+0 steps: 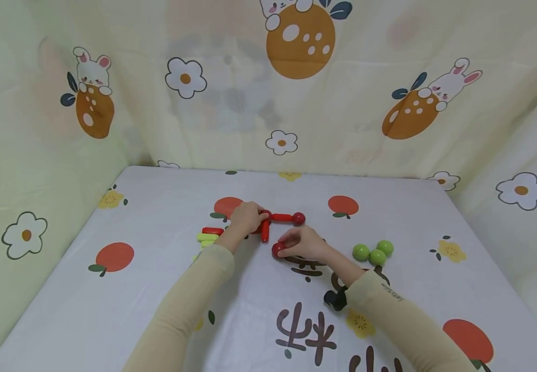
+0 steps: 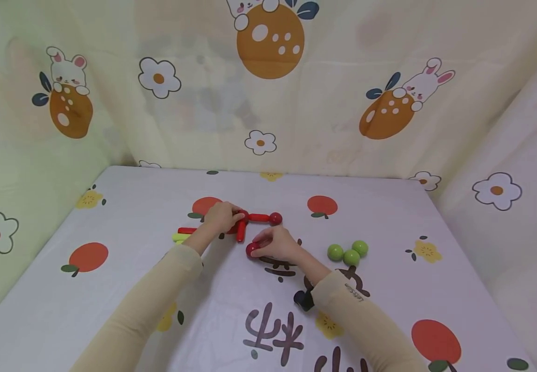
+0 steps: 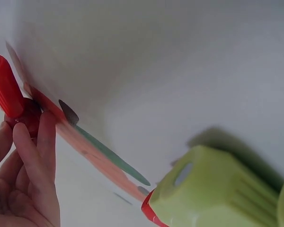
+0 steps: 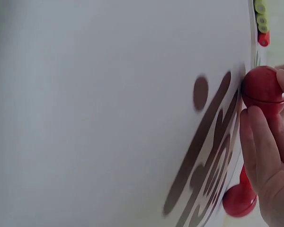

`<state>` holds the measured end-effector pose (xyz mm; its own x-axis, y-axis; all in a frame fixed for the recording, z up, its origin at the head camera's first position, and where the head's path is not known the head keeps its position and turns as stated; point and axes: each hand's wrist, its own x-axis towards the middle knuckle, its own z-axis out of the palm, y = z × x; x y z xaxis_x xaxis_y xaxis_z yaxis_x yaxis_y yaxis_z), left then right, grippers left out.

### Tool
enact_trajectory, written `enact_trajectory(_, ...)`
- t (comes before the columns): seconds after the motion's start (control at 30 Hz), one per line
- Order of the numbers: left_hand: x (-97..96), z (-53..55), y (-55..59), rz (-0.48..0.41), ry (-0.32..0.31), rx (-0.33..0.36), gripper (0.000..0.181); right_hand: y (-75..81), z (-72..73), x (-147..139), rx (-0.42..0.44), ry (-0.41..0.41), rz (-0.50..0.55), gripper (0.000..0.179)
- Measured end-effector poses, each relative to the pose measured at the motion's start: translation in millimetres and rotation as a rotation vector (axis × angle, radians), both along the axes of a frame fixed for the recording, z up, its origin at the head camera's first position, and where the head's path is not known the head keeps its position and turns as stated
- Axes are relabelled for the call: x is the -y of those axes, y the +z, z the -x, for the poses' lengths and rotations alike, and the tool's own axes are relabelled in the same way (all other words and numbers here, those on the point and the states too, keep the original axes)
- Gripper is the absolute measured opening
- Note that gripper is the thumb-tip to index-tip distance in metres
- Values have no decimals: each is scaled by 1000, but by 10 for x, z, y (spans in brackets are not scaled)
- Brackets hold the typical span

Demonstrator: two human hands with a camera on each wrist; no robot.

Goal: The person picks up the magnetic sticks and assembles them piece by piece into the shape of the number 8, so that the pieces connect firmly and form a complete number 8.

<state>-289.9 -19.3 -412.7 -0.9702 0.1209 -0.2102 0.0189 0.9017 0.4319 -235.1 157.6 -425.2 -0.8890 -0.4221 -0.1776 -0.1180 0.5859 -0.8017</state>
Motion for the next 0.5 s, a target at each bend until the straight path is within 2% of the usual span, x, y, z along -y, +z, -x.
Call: enact_trajectory(0.5, -20, -3, 11, 25, -1, -2, 29, -56, 8, 236, -10, -95, 59, 27)
